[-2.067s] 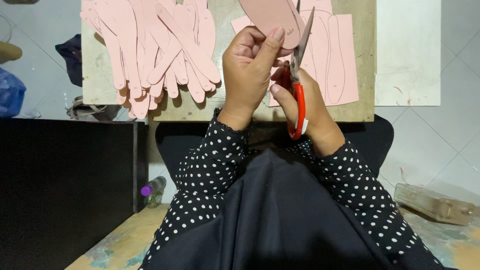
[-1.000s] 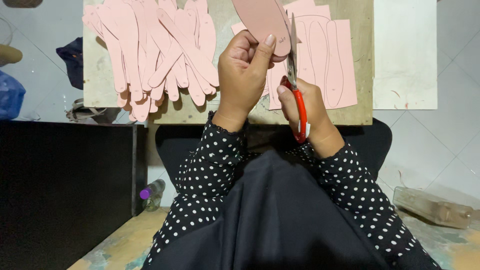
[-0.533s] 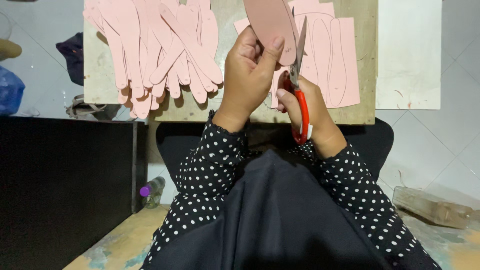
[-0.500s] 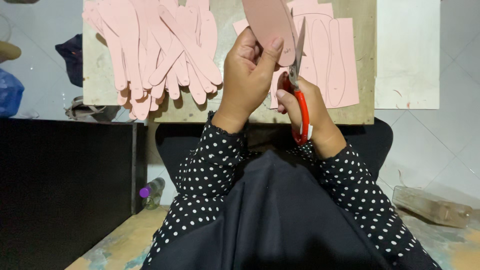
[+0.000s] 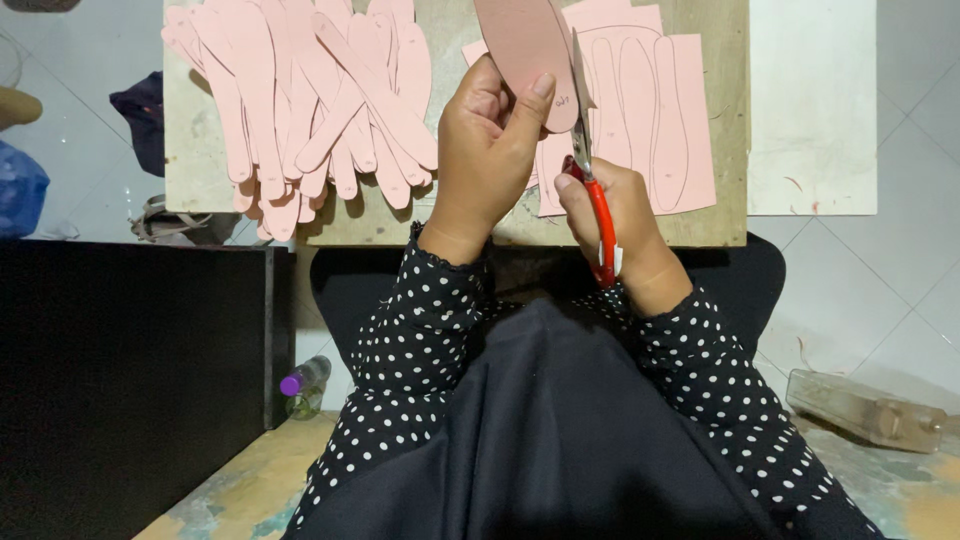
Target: The person cuts pink insole-shaped pieces from sheets of pink material using red-handled scissors, following drawn outlines, and places each finished cut piece onto a growing pile of completed insoles on the work board.
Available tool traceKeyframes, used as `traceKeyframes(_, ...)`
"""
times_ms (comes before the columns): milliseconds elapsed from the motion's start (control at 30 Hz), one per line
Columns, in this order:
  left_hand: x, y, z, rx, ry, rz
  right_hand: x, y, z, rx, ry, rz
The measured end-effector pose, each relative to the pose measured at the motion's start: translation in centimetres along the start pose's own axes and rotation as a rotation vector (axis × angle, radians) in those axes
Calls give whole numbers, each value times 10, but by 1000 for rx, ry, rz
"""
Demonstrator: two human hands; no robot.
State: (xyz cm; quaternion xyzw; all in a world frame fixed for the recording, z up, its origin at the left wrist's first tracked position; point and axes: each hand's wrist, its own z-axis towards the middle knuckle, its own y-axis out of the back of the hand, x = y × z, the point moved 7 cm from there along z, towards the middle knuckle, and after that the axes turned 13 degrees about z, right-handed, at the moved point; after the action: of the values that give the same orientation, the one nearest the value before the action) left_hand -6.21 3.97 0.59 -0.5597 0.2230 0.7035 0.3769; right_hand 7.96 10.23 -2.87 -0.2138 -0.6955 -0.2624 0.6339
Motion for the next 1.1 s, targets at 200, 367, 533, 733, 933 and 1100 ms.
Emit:
traceKeyframes(200,-5,9,3,-172,-96,61,3,-7,-2,30,115,-67)
traceKeyframes(367,-11,14,2,-349,-175,466,-2,-19,-4,104,-5,16)
traceKeyframes(533,-13,6,0,-279,-241,462,1,-19,-6,142,-47,93)
traceKeyframes(733,-15,7,-1,-307,-250,433,0,-19,-6,104,-63,77)
traceKeyframes(933,-10,9,1,-339,-243,457,-5,-22,-8,52,-103,130)
traceKeyframes(1100,-6,10,4,-343,-248,462,-7,-23,-6,45,-110,86)
